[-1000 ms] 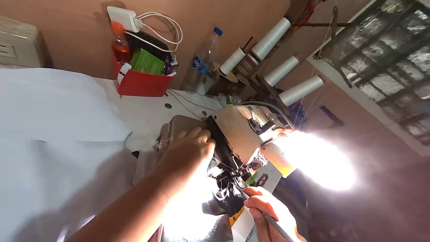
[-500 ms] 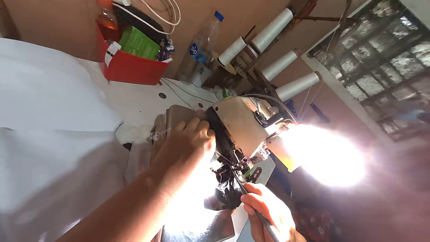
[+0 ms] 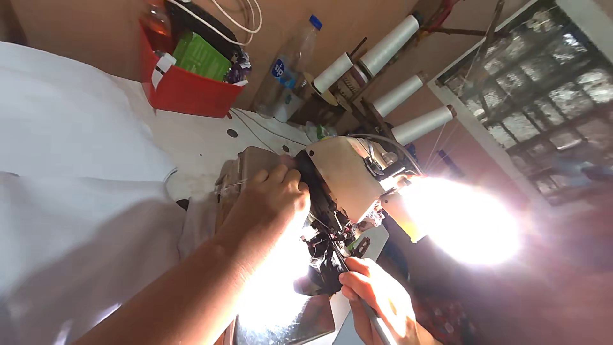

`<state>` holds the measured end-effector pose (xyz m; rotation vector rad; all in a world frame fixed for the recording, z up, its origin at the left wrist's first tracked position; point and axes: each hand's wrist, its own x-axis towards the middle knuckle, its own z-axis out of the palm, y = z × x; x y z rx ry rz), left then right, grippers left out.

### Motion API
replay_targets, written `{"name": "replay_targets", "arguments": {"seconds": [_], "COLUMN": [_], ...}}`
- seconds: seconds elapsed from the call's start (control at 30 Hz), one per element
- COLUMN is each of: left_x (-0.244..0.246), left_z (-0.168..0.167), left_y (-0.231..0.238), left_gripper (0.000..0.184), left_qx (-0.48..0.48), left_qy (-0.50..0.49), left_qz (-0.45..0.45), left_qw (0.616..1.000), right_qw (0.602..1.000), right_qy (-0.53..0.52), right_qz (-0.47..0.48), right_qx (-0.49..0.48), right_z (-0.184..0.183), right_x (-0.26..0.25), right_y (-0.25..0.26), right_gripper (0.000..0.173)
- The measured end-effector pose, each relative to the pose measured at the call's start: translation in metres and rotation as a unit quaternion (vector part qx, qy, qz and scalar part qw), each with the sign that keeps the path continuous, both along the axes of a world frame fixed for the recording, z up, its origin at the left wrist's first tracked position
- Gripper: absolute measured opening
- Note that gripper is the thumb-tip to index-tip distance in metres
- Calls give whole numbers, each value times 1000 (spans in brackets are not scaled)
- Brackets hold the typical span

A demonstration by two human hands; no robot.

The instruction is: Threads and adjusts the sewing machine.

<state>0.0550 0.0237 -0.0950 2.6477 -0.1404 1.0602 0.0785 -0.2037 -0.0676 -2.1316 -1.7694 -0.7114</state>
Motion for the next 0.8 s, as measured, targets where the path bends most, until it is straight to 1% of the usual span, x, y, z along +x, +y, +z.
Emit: {"name": "replay_targets", "arguments": {"seconds": [0.17,0.43,0.67,0.8], "left_x": [-2,-1,-1,-4], "left_z": [2,0,1,5], "left_y": [0,-1,0,-1], "left_gripper": [10,9,13,9], "left_qx": [2,0,4,-3], "left_qy": [21,3,17,39], "left_qz": [2,3,4,4], "left_qw": [1000,1000,1000,999], "right_qw": [1000,1000,999,1000], "right_qy": [-4,-4,-18,-9], "right_qz": [8,16,13,14], "right_qx": [-7,-20,-28,-27], "right_z": [2,4,3,4], "right_x": [2,3,4,3], "right_y": [1,2,1,1], "right_gripper": [21,18,17,19]}}
